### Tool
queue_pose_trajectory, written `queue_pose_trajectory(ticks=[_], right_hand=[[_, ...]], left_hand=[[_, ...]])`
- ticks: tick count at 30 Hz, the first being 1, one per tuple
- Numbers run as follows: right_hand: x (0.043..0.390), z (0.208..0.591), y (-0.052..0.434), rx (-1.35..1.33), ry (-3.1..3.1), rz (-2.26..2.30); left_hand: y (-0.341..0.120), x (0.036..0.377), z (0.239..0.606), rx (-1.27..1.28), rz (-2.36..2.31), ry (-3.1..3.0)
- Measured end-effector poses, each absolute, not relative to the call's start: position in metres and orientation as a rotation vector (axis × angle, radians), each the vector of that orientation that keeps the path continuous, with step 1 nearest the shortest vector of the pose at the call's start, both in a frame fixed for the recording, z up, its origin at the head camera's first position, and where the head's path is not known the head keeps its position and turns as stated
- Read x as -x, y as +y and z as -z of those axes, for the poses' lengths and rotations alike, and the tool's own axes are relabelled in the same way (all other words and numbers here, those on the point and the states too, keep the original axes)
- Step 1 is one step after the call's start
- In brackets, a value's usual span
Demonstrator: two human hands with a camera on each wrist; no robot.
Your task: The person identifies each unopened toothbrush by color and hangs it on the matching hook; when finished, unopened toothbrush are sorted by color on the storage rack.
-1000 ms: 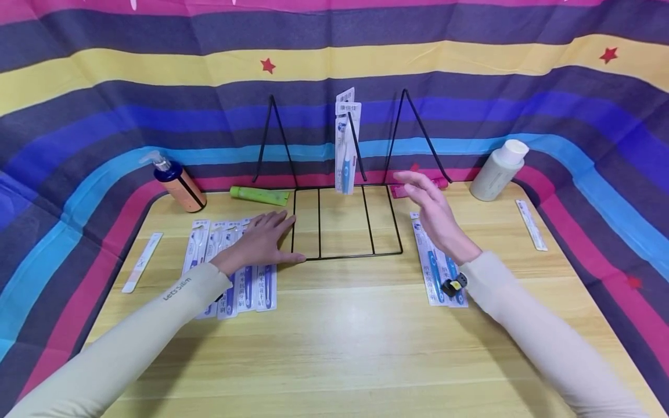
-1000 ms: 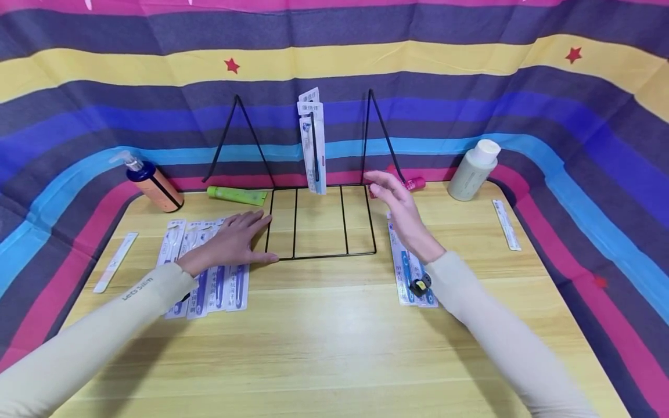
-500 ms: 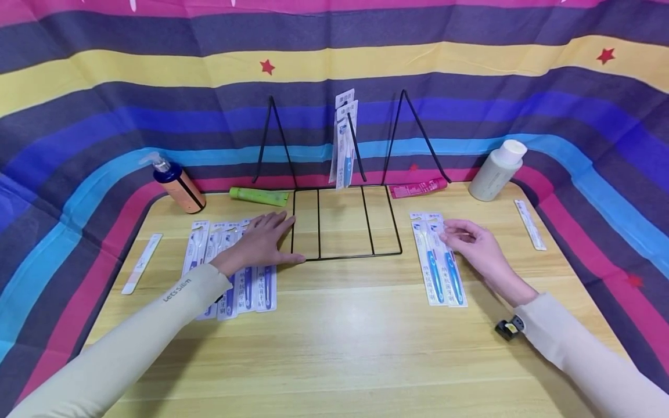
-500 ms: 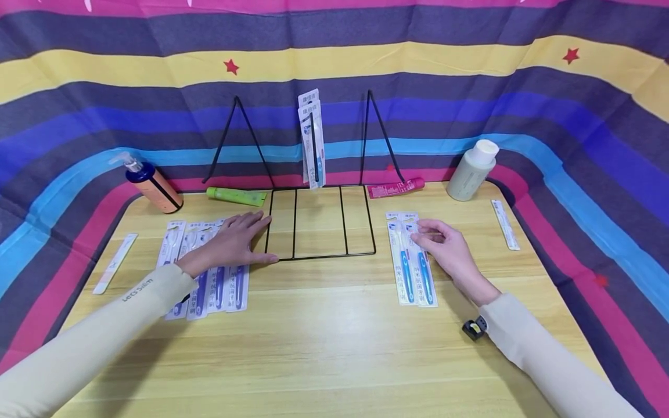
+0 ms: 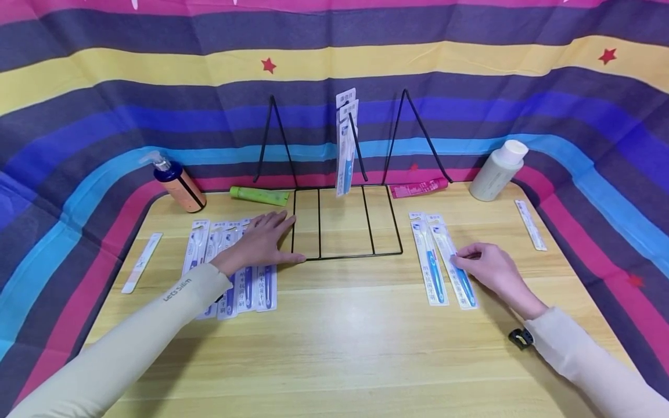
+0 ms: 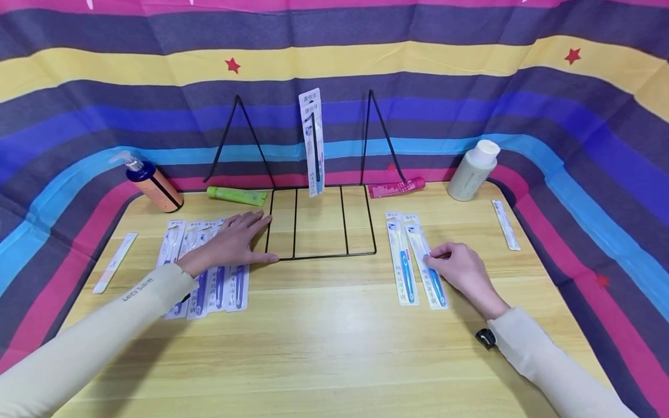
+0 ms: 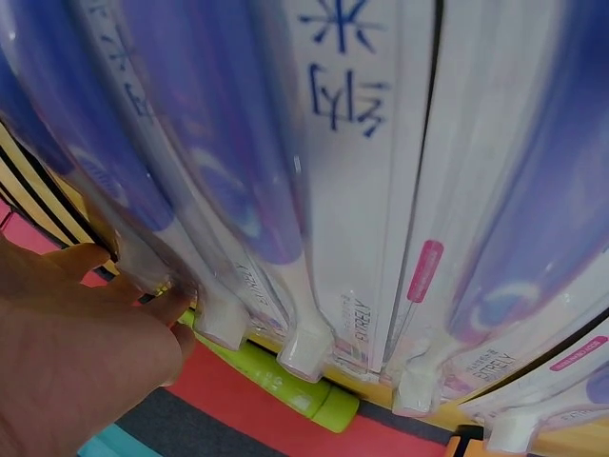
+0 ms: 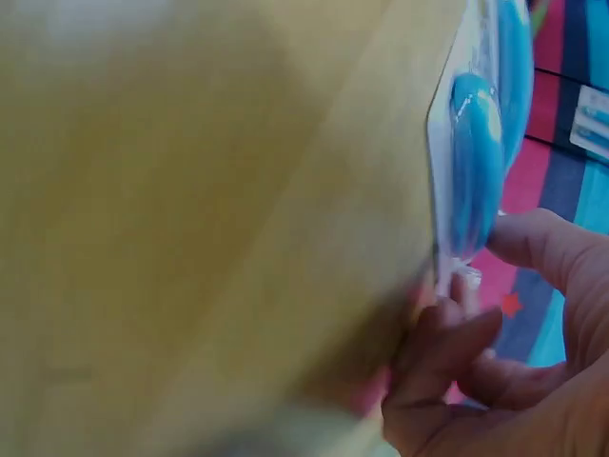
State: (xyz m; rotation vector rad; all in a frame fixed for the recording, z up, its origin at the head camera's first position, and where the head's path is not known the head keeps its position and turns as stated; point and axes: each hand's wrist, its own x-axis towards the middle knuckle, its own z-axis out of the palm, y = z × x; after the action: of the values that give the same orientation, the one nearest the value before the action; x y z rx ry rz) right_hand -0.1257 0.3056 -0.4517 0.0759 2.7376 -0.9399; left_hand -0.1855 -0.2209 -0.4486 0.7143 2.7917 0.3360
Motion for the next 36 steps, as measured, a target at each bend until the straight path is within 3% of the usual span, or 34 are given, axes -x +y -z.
queue_pose_trajectory(ticks=[20,36], right_hand=[[0.11,0.44,0.322,-0.147,2.734,1.03],[0.089,0.422,0.234,0.123,2.393,1.934]], left_hand=[[-0.22,0.186,0.449,-0.71,-0.34,2.788],[-0.22,0.186,0.447,-0.702,-0.344,2.784]])
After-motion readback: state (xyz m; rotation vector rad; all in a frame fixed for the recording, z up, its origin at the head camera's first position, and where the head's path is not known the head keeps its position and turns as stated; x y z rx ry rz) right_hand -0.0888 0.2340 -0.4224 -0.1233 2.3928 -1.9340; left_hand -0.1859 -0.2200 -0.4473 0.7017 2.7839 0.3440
